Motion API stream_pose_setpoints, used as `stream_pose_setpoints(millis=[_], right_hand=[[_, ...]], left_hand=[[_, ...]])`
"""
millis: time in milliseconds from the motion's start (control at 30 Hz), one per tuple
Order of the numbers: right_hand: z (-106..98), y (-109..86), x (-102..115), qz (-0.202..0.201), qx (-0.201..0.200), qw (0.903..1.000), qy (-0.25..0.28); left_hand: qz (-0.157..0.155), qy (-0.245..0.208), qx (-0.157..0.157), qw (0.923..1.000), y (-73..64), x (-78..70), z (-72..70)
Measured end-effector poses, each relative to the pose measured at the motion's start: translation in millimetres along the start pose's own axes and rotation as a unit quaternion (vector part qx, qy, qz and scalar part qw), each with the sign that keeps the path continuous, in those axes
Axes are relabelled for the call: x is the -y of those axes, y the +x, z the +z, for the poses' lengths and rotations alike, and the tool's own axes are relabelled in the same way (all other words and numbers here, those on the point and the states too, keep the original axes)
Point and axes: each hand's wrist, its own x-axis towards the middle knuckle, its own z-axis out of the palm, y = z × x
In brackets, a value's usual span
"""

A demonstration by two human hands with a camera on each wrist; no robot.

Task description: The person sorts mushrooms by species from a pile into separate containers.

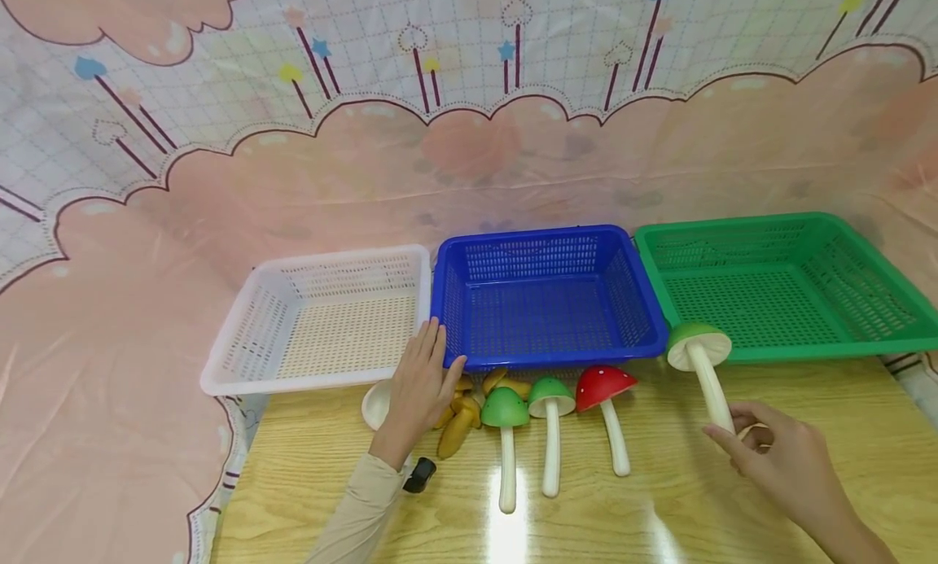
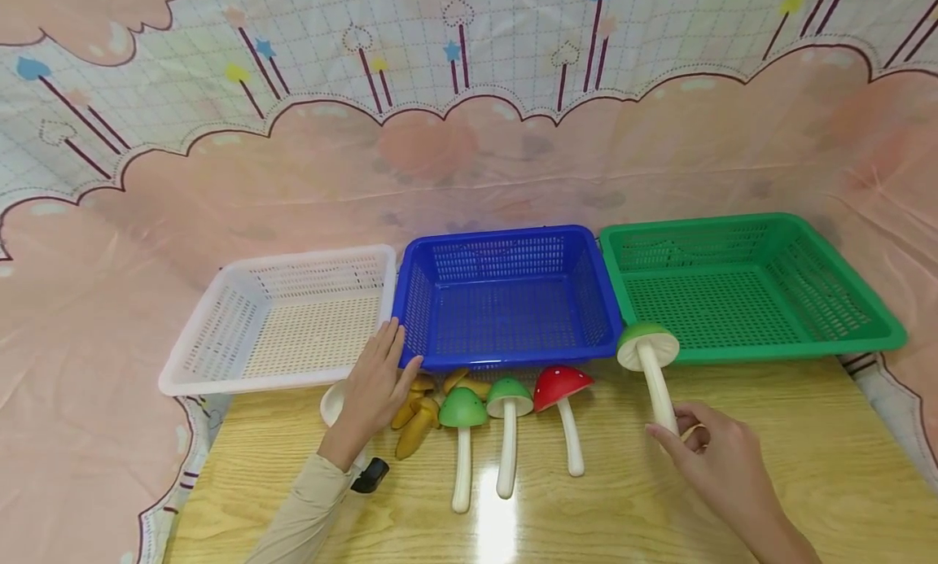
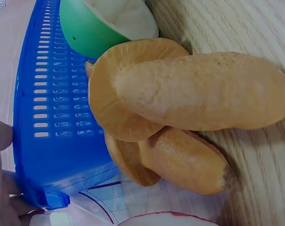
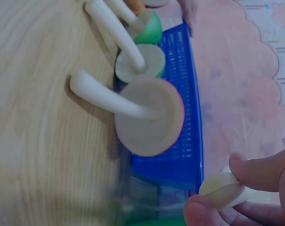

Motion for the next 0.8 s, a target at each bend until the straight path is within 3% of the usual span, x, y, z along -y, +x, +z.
stream_pose_setpoints(millis=[300, 400, 800], right_hand=[[-10.2, 24.1, -10.9, 0.006, 0.021, 0.9997, -0.012], [-15.0, 34.7, -14.8, -0.009, 0.017, 0.9996, -0.019], [-26.2, 98.6, -35.8, -0.039, 0.023, 0.9966, -0.07]], left_hand=[[-0.007, -0.006, -0.002, 1.0, -1.9, 1.2, -0.3], [-0.011, -0.006, 0.0, 0.9999, -2.2, 1.5, -0.5], [-0.011, 0.002, 0.008, 0.9999, -2.6, 0.4, 1.3]])
